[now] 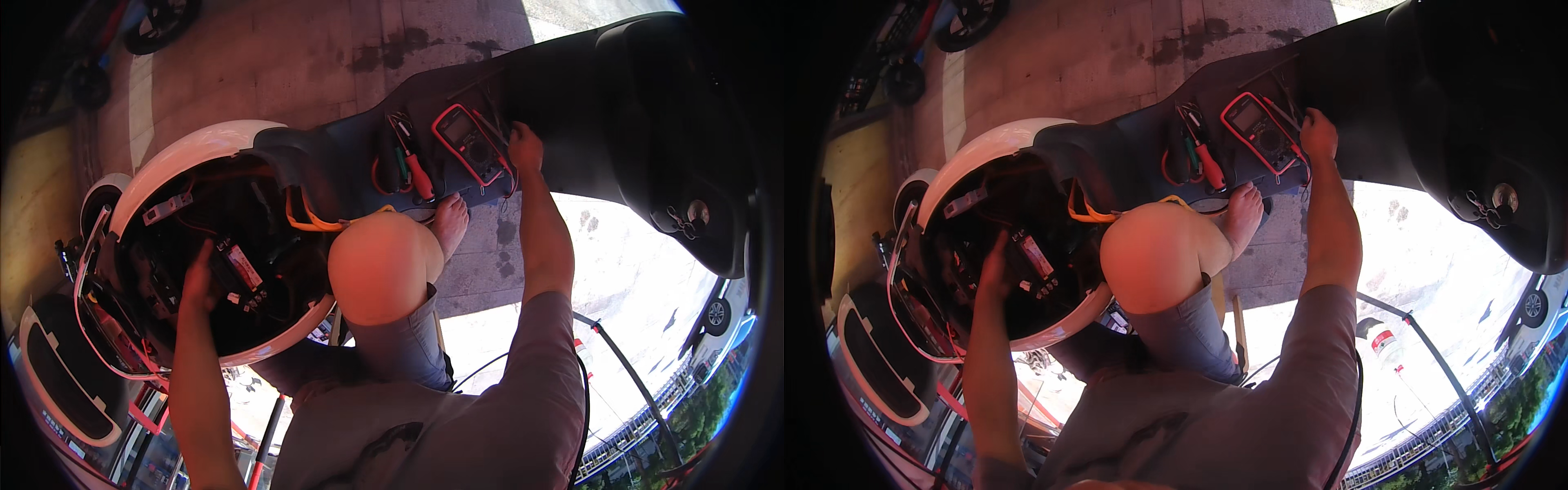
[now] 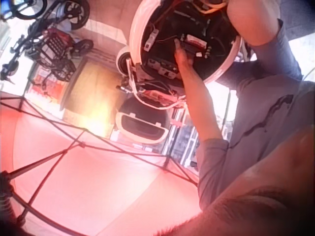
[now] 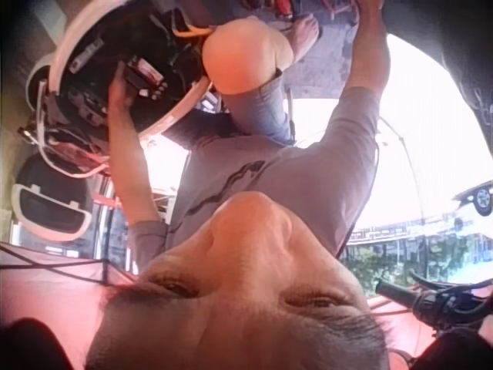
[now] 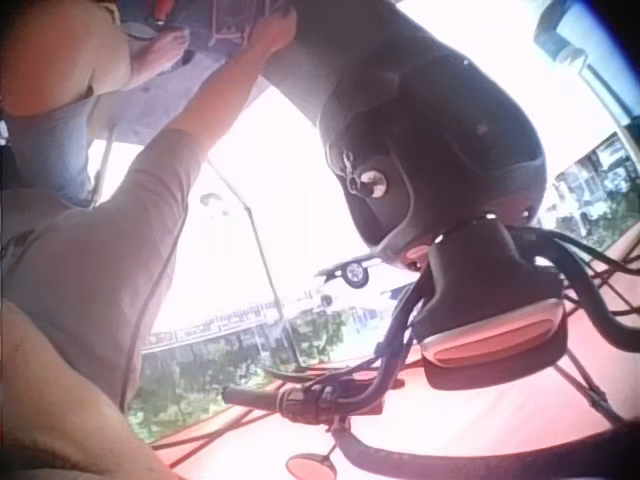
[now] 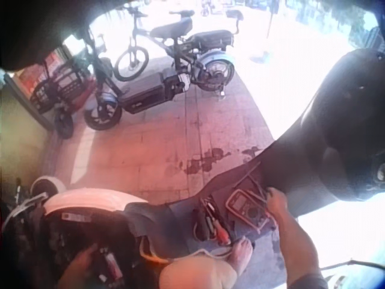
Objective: The person works on the internal electronics of a white electric scooter with the seat compartment open. They use a multimeter to test connections and a screwdriver to adjust components within the wiring harness.
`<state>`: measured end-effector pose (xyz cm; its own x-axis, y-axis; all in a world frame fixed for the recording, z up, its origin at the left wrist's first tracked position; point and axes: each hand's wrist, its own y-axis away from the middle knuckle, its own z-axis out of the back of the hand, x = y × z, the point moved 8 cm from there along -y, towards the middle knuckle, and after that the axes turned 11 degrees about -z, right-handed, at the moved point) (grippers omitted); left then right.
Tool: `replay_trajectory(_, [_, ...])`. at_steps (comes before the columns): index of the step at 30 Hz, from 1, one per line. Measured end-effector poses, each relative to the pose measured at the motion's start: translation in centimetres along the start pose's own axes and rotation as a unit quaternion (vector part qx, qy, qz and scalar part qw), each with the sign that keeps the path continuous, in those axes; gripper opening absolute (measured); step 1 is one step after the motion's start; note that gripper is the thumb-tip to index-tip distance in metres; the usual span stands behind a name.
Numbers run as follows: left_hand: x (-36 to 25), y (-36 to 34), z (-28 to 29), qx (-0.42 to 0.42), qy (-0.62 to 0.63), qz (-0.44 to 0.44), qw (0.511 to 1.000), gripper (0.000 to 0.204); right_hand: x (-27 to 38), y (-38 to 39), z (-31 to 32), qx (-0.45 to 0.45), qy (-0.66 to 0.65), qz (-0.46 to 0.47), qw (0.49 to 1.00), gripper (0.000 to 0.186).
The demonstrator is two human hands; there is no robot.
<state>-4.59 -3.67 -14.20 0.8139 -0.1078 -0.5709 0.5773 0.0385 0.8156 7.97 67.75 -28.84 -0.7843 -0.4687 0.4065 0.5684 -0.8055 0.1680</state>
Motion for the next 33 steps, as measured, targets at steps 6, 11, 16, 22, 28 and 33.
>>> replay_trajectory(6, [-0.1,0.6,0.1,-0.048,-0.012,0.032,0.998,0.070,2.7,-4.0,-4.1,0.119,0.143,-0.047,0.982,0.029])
replay_trajectory(11, [0.9,0.0,0.9,-0.015,0.020,0.022,0.999,0.062,2.7,-4.4,-4.2,0.162,0.189,-0.062,0.966,0.029])
replay_trajectory(16, [2.8,-2.3,2.3,0.000,0.045,0.028,0.999,0.061,6.7,-1.9,1.3,0.101,0.092,0.011,0.991,0.024])
replay_trajectory(22, [2.1,-3.3,0.4,-0.007,0.113,-0.009,0.993,0.053,22.4,7.6,15.6,0.053,-0.102,0.192,0.975,0.017])
replay_trajectory(28, [2.7,-6.2,1.5,-0.035,0.022,-0.001,0.999,0.071,35.7,20.5,27.7,0.044,-0.338,0.253,0.905,0.016])
replay_trajectory(33, [3.0,-8.3,1.1,0.000,0.075,-0.017,0.997,0.065,41.5,29.0,25.3,0.130,-0.492,0.270,0.817,0.015])
